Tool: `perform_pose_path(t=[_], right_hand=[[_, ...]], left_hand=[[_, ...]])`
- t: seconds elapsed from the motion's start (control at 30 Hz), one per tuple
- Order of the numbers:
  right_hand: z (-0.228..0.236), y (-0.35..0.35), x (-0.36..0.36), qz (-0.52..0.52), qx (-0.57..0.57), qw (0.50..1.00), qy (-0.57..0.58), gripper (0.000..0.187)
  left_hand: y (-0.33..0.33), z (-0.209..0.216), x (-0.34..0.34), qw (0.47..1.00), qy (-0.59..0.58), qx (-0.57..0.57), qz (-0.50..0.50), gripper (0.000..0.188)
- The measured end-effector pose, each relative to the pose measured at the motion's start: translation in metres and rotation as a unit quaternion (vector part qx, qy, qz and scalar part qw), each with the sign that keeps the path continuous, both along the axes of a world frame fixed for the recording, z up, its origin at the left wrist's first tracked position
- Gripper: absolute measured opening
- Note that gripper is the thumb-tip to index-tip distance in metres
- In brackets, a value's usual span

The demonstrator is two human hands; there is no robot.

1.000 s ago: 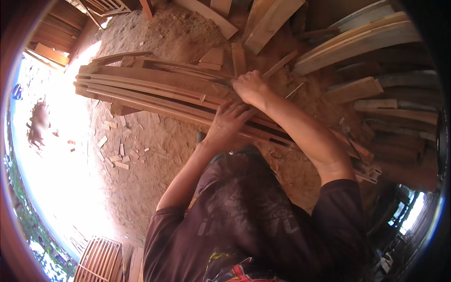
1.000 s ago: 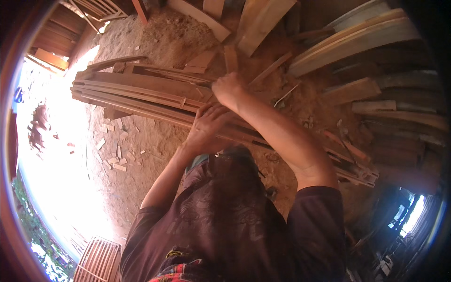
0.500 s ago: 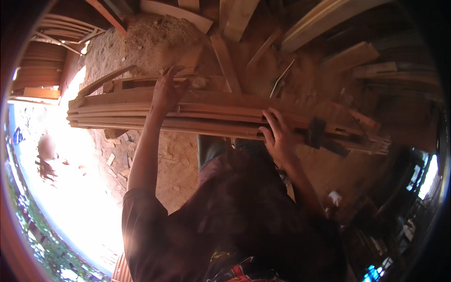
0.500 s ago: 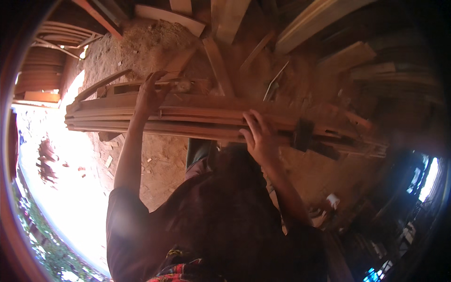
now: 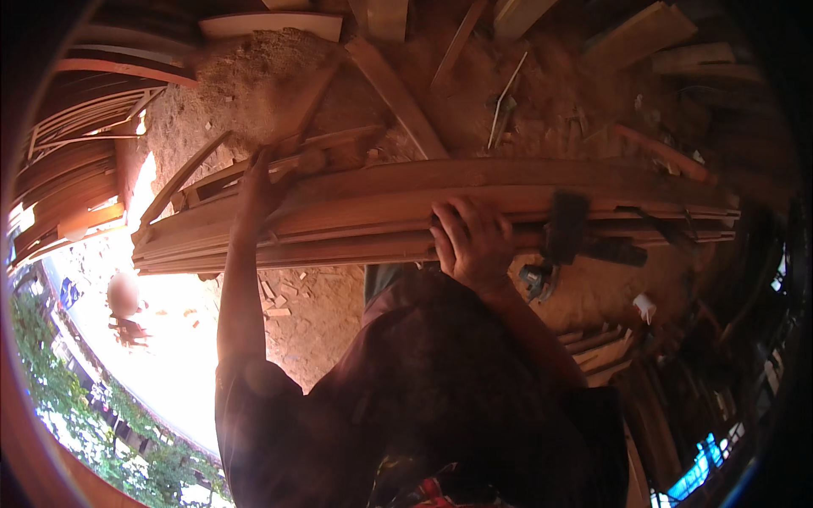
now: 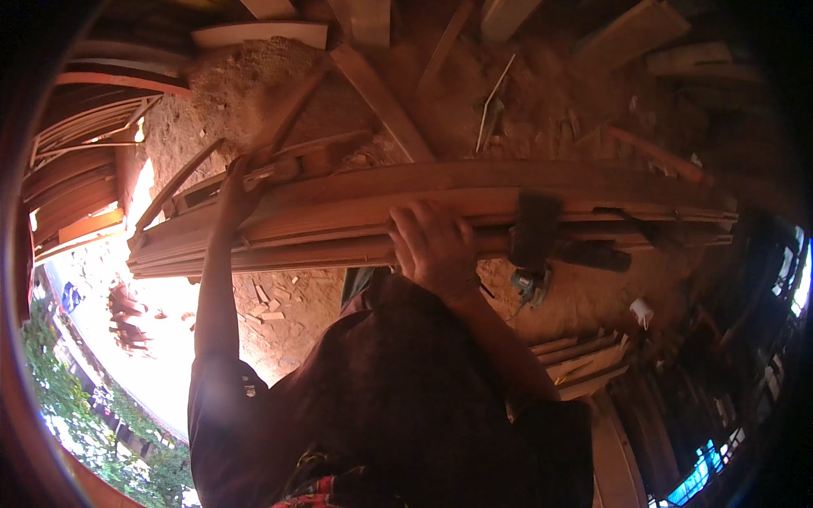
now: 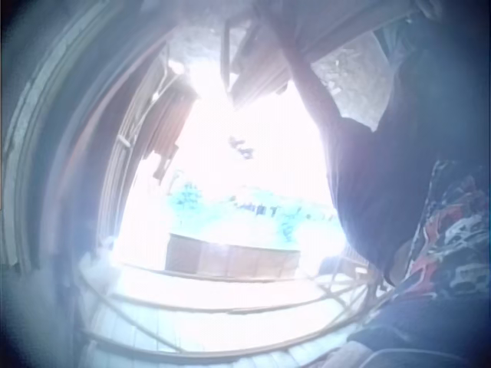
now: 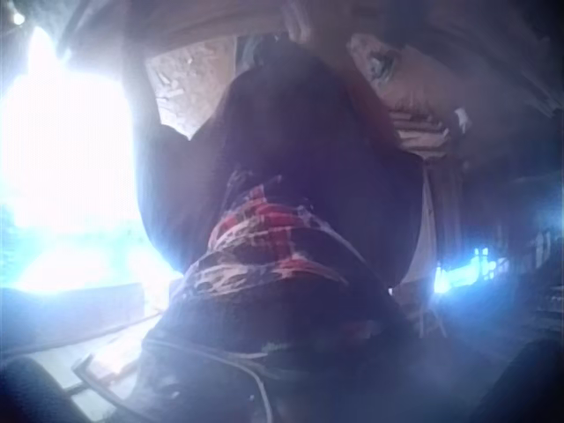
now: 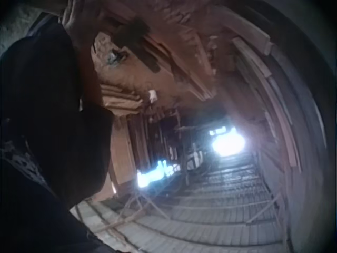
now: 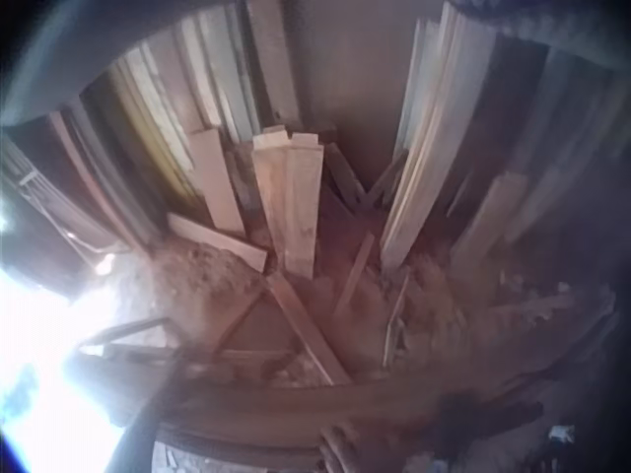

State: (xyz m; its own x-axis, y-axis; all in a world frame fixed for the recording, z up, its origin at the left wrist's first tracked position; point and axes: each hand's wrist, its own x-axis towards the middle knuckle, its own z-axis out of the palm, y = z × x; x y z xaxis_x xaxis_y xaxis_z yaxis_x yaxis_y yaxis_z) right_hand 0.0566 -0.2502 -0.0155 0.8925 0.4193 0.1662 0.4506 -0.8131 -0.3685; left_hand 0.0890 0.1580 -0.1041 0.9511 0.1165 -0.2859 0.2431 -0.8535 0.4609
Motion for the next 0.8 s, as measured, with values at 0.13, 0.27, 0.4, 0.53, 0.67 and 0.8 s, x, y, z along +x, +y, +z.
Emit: perform_pose_path(t=[0.13, 0.27, 0.4, 0.53, 0.67, 0.8], right_hand=[[0.003, -0.002, 0.0, 0.004, -0.002, 0.999, 0.032, 0.041], [0.006, -0.002, 0.0, 0.009, 0.001, 0.999, 0.049, 0.044], [0.007, -0.003, -0.001, 0.011, 0.006, 0.998, 0.054, 0.043], [0.007, -0.005, -0.003, 0.014, -0.006, 0.999, 0.051, 0.045], [0.01, -0.008, -0.002, 0.02, -0.021, 0.997, 0.07, 0.045], [0.012, -0.009, 0.002, 0.027, -0.035, 0.997, 0.062, 0.044]], left_hand=[[-0.005, 0.006, 0.009, 1.0, -0.016, -0.004, -0.011, 0.057], [-0.008, 0.012, 0.013, 1.0, -0.003, 0.026, 0.011, 0.05], [-0.012, 0.008, 0.014, 0.998, 0.007, 0.043, 0.044, 0.047], [-0.013, 0.011, 0.018, 0.999, -0.011, 0.044, 0.021, 0.044], [-0.013, 0.013, 0.018, 0.999, -0.001, 0.042, 0.016, 0.041], [-0.005, 0.006, 0.015, 0.999, -0.018, 0.017, 0.024, 0.038]])
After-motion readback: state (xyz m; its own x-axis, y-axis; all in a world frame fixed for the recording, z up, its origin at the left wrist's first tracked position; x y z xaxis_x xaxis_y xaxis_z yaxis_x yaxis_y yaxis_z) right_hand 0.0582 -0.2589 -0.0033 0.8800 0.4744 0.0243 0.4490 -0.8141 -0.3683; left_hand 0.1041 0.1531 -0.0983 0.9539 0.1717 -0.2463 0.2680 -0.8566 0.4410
